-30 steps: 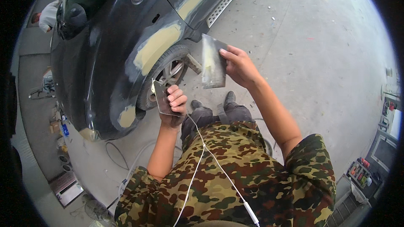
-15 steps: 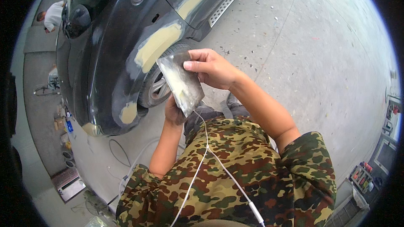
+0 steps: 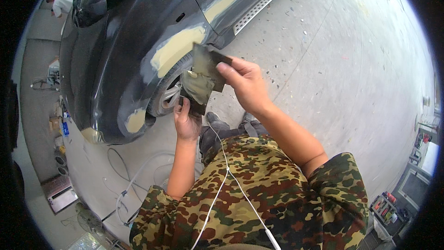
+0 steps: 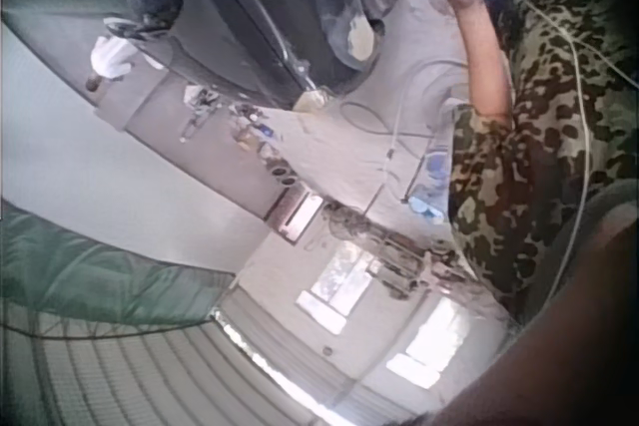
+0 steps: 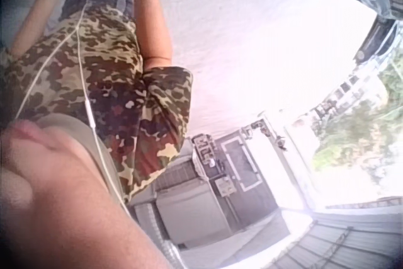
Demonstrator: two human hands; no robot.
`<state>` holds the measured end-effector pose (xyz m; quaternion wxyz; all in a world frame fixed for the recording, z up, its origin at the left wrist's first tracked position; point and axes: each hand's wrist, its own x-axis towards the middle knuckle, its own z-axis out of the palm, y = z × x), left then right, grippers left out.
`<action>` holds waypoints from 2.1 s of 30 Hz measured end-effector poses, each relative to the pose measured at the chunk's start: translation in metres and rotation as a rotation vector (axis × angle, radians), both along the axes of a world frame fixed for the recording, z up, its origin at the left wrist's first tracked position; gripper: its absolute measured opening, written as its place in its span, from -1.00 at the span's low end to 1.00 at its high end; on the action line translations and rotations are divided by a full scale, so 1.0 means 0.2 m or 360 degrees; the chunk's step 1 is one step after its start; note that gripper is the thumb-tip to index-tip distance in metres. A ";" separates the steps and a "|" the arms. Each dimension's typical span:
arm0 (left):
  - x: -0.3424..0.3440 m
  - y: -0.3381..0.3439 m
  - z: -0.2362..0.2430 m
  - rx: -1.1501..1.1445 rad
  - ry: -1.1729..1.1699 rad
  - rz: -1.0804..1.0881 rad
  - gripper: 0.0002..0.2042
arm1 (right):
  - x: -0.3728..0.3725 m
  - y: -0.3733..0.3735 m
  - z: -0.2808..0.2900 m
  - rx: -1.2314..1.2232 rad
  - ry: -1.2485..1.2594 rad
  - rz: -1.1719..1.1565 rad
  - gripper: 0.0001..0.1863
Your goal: The person applies body filler to several spots on a dark gray car using a metal spreader. They work on the front fender, door, and hood, smoothing the filler into each area. The person periodically scrapes excess filler from the spreader and continues applying to additional spots.
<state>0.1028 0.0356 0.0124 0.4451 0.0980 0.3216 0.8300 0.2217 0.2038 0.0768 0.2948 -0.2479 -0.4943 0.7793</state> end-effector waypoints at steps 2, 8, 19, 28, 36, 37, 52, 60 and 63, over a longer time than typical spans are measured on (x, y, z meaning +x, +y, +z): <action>0.01 0.03 0.01 -0.0071 0.0069 0.0068 -0.58 | 0.00 0.00 0.01 0.0320 -0.0031 0.0153 -0.73; 0.02 0.04 -0.04 -0.0103 -0.0073 0.0118 -0.66 | 0.11 0.14 0.01 0.1555 -0.0486 0.0436 -0.71; 0.10 0.10 -0.02 -0.0214 0.0123 0.0196 -0.72 | 0.09 0.03 -0.05 0.2137 -0.0554 -0.0313 -0.56; 0.11 0.14 0.09 -0.0599 0.0622 0.0351 -0.63 | 0.08 0.05 -0.06 0.1340 -0.0360 0.0148 -0.70; 0.07 0.02 0.01 -0.0516 0.0150 0.0467 -0.59 | 0.16 0.19 -0.23 -0.0341 -0.0255 0.0151 -0.63; 0.08 0.01 -0.01 -0.0321 0.0205 0.0501 -0.58 | 0.17 0.19 -0.26 -0.0465 -0.0241 0.0197 -0.61; -0.16 -0.02 -0.12 -0.0025 0.0164 0.0986 -0.75 | 0.09 0.44 -0.11 0.2053 -0.0707 0.0218 -0.66; -0.35 0.06 0.01 0.0224 0.0316 0.0978 -0.75 | -0.29 0.60 0.22 0.3231 -0.0428 0.0126 -0.57; -0.35 0.06 0.05 0.0165 0.0305 0.1017 -0.71 | -0.40 0.64 0.22 0.3338 -0.0362 0.0151 -0.56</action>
